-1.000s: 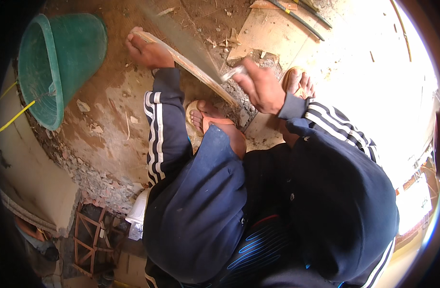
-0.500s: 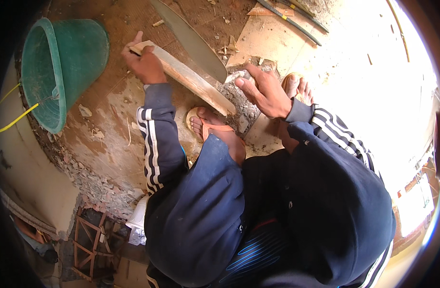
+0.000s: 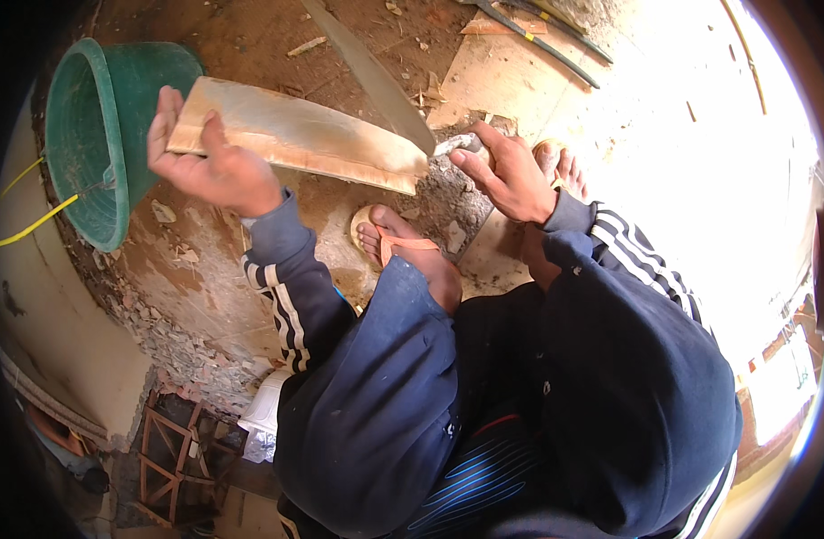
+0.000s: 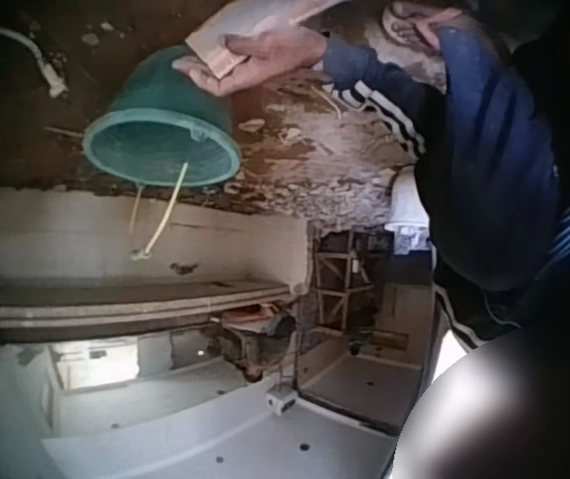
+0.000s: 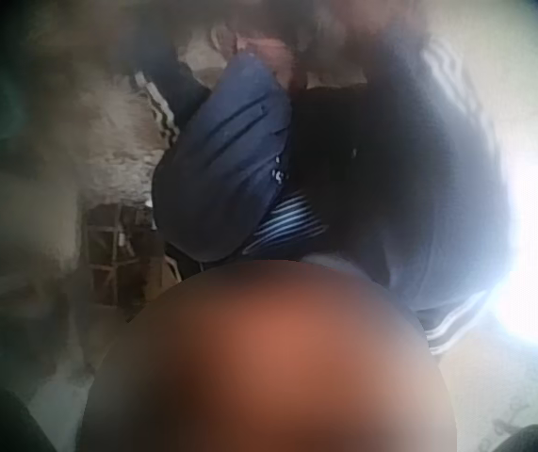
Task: The person uses a trowel to scrape and smooth a rectangular piece of wood, then switches to pliers to snap off small fragments. The person continues to scrape and break off pieces from the wood while seated on the floor.
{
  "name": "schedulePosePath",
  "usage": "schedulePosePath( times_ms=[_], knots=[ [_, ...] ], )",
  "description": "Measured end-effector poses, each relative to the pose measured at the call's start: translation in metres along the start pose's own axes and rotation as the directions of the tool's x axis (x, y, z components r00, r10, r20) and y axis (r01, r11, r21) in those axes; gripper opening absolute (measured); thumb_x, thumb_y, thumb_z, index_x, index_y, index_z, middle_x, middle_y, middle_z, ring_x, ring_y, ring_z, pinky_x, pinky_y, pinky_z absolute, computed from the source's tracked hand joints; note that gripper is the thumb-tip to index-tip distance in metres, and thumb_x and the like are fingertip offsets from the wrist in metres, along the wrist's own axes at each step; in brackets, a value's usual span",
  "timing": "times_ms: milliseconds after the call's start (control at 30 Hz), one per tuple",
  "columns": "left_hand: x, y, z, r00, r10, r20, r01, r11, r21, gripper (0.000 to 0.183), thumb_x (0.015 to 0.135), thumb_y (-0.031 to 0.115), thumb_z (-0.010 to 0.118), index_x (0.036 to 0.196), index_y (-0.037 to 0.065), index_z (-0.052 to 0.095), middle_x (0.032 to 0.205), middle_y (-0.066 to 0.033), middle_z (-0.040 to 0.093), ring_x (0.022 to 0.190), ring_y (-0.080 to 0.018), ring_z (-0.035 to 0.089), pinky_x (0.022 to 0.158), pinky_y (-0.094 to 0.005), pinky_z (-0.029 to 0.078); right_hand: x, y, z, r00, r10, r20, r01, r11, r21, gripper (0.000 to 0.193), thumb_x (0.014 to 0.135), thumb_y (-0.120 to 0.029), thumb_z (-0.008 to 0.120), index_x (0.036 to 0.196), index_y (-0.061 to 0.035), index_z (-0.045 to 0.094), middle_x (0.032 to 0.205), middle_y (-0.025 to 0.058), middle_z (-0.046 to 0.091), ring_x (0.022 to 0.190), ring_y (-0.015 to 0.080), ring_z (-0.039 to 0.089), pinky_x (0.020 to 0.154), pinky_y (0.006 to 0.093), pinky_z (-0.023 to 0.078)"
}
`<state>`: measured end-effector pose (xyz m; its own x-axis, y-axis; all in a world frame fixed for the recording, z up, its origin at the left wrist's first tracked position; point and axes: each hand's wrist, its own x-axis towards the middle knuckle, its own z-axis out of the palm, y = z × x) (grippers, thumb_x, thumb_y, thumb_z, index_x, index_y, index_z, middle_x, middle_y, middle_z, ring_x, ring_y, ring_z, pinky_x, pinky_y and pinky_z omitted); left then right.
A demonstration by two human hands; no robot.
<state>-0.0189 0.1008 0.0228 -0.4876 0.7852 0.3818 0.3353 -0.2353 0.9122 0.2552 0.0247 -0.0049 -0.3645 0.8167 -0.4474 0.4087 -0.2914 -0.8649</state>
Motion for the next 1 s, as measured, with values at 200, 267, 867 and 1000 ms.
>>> schedulePosePath(
  times_ms=[200, 267, 867, 1000],
  knots=[
    [-0.019, -0.050, -0.010, 0.896, -0.440, -0.066, 0.444, 0.892, 0.083, 0.042, 0.094, 0.003, 0.054, 0.132, -0.003, 0.037, 0.127, -0.0206, 0.051, 0.110, -0.0237, 0.056, 0.091, -0.0353, 0.049, 0.002, 0.004, 0.002, 0.997, -0.047, -0.066, 0.034, 0.983, -0.182, 0.038, 0.092, -0.034, 0.061, 0.105, 0.0017, 0.058, 0.070, 0.0214, 0.060, 0.067, 0.0349, 0.061, 0.063, 0.0408, 0.047],
    [-0.028, -0.064, -0.012, 0.780, -0.624, -0.039, 0.622, 0.781, -0.046, 0.041, 0.093, 0.003, 0.057, 0.131, -0.001, 0.041, 0.122, -0.0159, 0.054, 0.105, -0.0218, 0.058, 0.089, -0.0330, 0.049, 0.001, 0.009, -0.001, 0.997, 0.001, -0.077, -0.018, 0.974, -0.228, 0.041, 0.091, -0.035, 0.061, 0.109, 0.0011, 0.057, 0.076, 0.0243, 0.063, 0.078, 0.0423, 0.064, 0.070, 0.0467, 0.049],
    [-0.042, -0.028, -0.016, 0.625, -0.661, 0.416, 0.745, 0.346, -0.570, 0.039, 0.074, 0.011, 0.055, 0.112, 0.001, 0.055, 0.110, -0.0095, 0.060, 0.101, -0.0252, 0.058, 0.096, -0.0371, 0.043, 0.004, 0.024, -0.021, 0.968, -0.136, -0.213, 0.053, 0.933, -0.356, 0.039, 0.085, -0.032, 0.069, 0.110, -0.0028, 0.059, 0.094, 0.0192, 0.062, 0.082, 0.0382, 0.063, 0.072, 0.0443, 0.050],
    [-0.037, -0.027, -0.020, 0.646, -0.421, 0.637, 0.759, 0.261, -0.597, 0.047, 0.073, 0.012, 0.053, 0.120, 0.006, 0.052, 0.106, -0.0138, 0.063, 0.101, -0.0255, 0.060, 0.087, -0.0402, 0.049, 0.005, 0.020, -0.018, 0.967, -0.114, -0.227, 0.027, 0.934, -0.357, 0.039, 0.084, -0.030, 0.070, 0.110, -0.0039, 0.059, 0.091, 0.0177, 0.062, 0.081, 0.0371, 0.063, 0.071, 0.0441, 0.050]
  ],
)
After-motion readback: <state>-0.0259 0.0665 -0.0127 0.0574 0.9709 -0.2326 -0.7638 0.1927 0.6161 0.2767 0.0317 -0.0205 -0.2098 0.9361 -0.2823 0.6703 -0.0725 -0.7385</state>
